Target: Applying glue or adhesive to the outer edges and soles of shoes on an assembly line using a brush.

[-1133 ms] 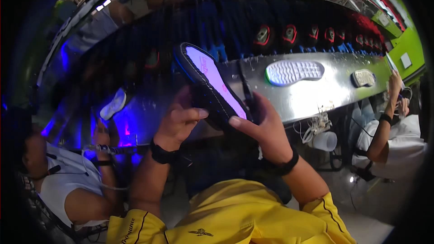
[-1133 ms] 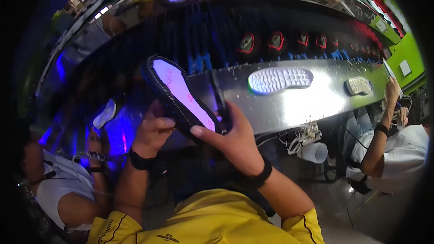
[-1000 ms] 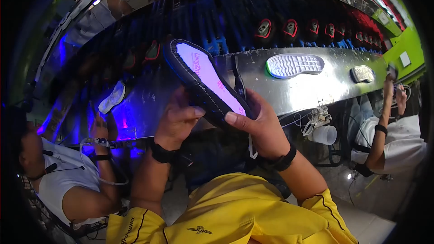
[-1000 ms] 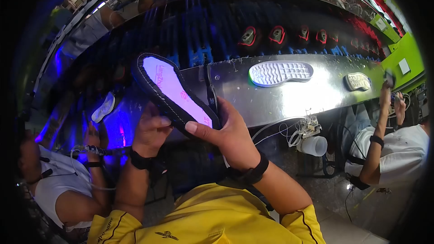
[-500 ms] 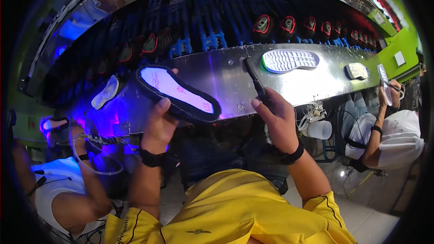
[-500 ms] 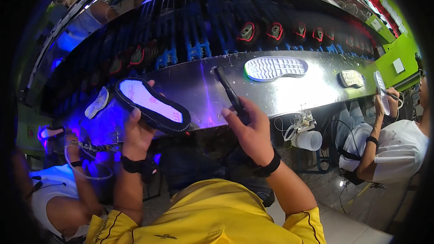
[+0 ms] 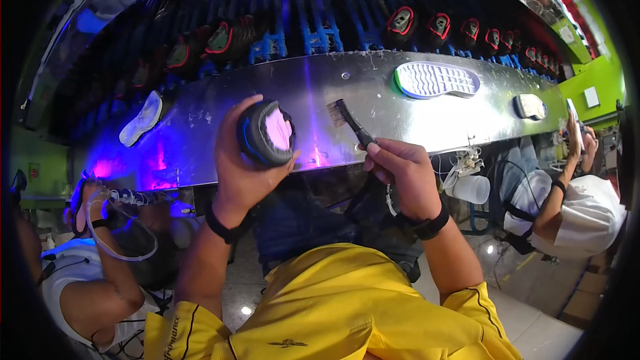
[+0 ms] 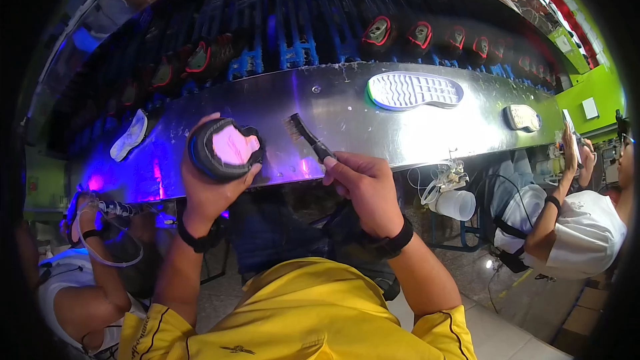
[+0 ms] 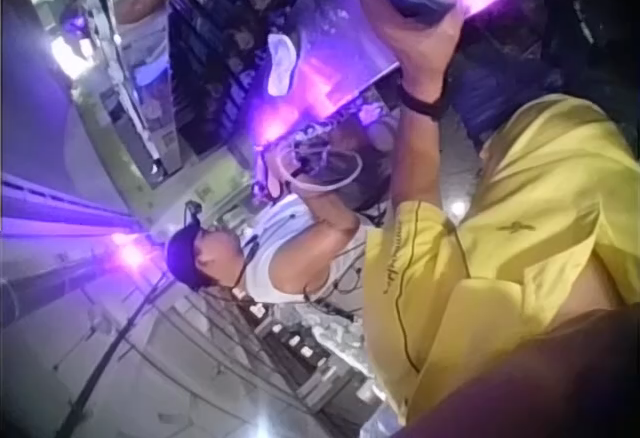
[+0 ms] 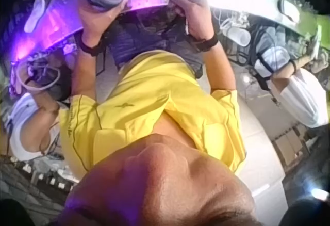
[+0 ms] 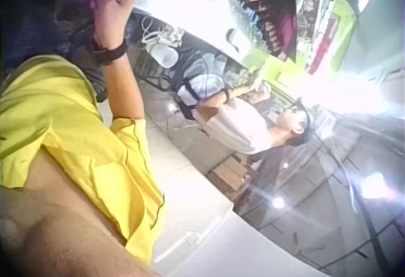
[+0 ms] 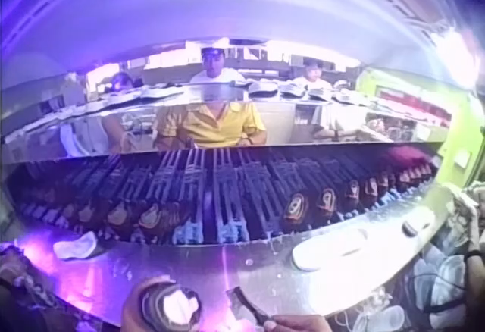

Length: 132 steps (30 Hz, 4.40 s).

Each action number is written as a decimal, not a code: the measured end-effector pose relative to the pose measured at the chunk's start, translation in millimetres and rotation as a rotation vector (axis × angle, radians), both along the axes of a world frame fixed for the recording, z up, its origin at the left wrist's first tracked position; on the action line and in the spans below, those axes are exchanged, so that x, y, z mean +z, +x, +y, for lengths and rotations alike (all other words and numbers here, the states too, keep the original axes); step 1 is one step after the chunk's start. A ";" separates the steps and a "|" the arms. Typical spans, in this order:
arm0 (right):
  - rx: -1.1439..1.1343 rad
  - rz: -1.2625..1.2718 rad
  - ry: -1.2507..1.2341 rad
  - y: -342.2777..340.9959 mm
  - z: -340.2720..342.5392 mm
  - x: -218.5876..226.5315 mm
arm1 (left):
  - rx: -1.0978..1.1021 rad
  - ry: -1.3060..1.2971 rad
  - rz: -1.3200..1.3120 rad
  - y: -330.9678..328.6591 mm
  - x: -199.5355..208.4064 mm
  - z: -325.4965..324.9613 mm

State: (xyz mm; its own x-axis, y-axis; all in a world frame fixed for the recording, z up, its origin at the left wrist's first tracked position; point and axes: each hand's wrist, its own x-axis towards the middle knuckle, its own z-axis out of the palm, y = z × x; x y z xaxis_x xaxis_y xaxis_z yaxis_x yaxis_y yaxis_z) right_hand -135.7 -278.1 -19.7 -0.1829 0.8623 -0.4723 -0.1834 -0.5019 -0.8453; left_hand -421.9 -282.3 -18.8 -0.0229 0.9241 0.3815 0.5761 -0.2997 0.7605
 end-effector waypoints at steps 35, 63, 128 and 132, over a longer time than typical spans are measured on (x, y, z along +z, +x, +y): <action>0.097 -0.455 0.537 -57.9 -23.2 -40.0 | -0.008 0.212 0.331 -0.4 -33.3 -67.1; 0.094 -0.250 0.656 2.8 -64.2 21.1 | 0.124 0.016 0.479 58.2 23.5 -27.5; 0.049 -0.680 0.852 -21.3 9.4 34.3 | -0.275 -0.517 -0.347 -11.0 45.7 -10.1; 0.080 -0.628 0.830 -16.8 4.3 34.8 | -0.271 -0.505 -0.343 -11.7 47.2 -7.5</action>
